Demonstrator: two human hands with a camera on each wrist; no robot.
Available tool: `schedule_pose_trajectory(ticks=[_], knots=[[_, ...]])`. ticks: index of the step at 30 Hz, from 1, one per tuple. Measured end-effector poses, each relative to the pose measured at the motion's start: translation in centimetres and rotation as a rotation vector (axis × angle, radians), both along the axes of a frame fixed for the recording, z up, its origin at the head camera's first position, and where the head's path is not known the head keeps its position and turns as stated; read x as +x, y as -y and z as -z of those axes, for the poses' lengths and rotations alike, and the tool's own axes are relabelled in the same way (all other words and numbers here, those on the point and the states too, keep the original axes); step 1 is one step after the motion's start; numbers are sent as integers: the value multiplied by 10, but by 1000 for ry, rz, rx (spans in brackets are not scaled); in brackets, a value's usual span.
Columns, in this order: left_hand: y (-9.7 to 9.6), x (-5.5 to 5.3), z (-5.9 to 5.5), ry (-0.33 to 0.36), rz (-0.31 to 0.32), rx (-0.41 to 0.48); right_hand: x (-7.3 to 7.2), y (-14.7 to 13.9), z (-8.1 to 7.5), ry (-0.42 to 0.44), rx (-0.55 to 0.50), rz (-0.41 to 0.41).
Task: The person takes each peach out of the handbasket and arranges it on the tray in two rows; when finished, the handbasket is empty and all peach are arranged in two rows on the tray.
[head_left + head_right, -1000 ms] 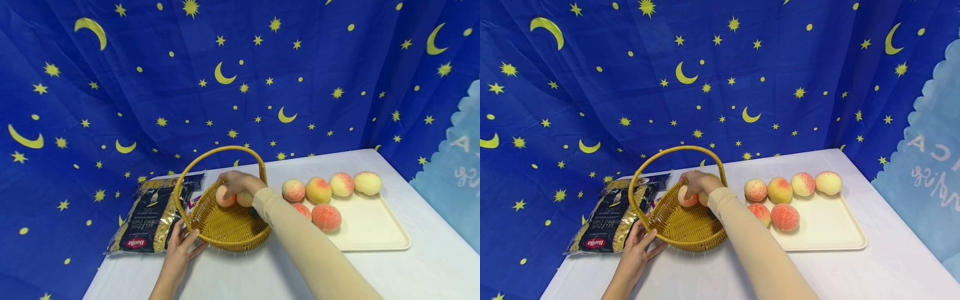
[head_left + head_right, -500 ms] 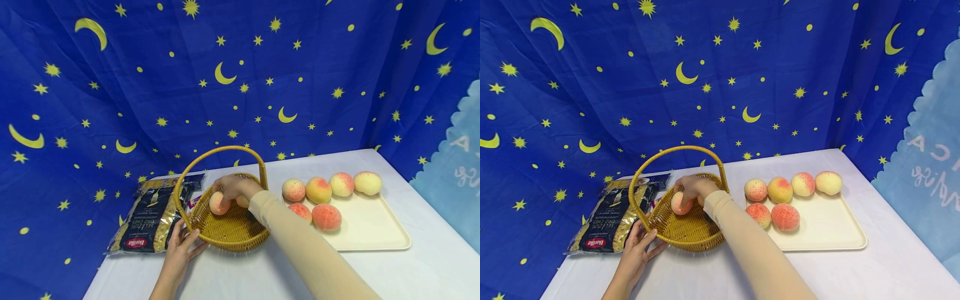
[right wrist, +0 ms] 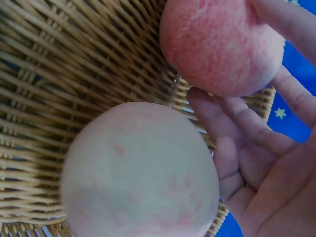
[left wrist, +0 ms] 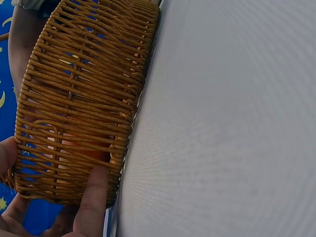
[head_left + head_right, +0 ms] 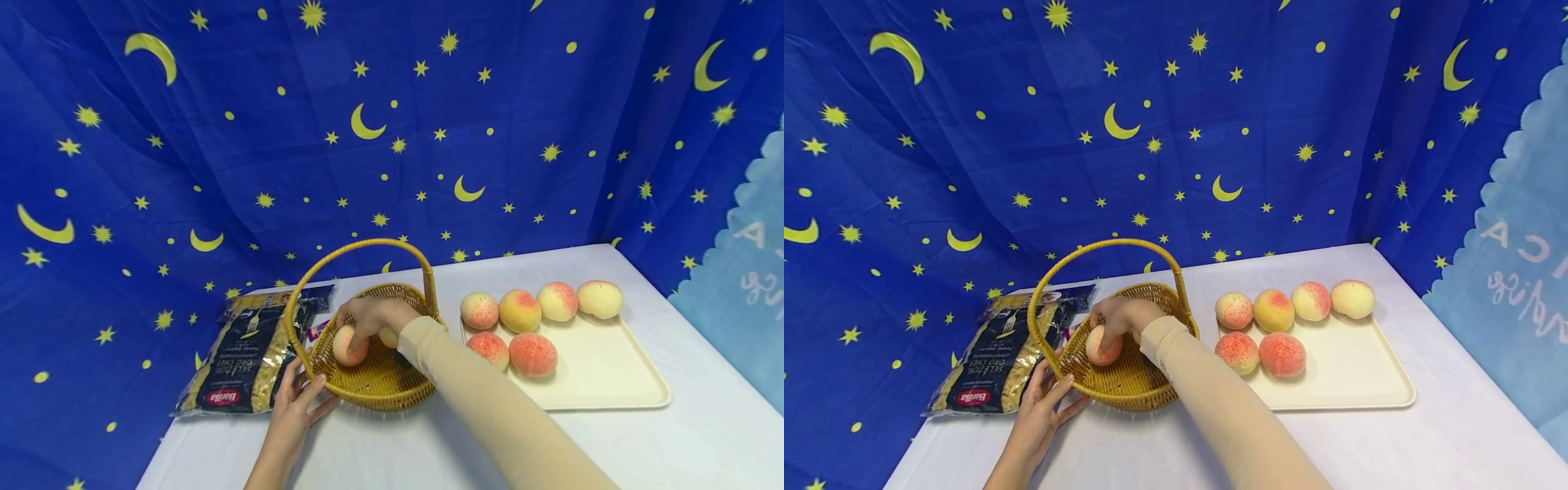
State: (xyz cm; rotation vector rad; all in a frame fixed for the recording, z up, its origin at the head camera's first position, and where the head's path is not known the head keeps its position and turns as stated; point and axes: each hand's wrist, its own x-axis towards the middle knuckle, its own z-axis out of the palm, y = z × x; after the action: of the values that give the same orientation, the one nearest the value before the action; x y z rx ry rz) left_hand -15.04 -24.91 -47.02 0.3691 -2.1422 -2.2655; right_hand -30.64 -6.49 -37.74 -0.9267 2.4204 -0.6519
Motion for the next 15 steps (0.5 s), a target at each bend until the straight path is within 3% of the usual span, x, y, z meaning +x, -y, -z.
schedule_pose_trajectory(ticks=[15], knots=[[1, 1, -1, 2, 6, 3, 7, 5, 3, -31, 71, -39]])
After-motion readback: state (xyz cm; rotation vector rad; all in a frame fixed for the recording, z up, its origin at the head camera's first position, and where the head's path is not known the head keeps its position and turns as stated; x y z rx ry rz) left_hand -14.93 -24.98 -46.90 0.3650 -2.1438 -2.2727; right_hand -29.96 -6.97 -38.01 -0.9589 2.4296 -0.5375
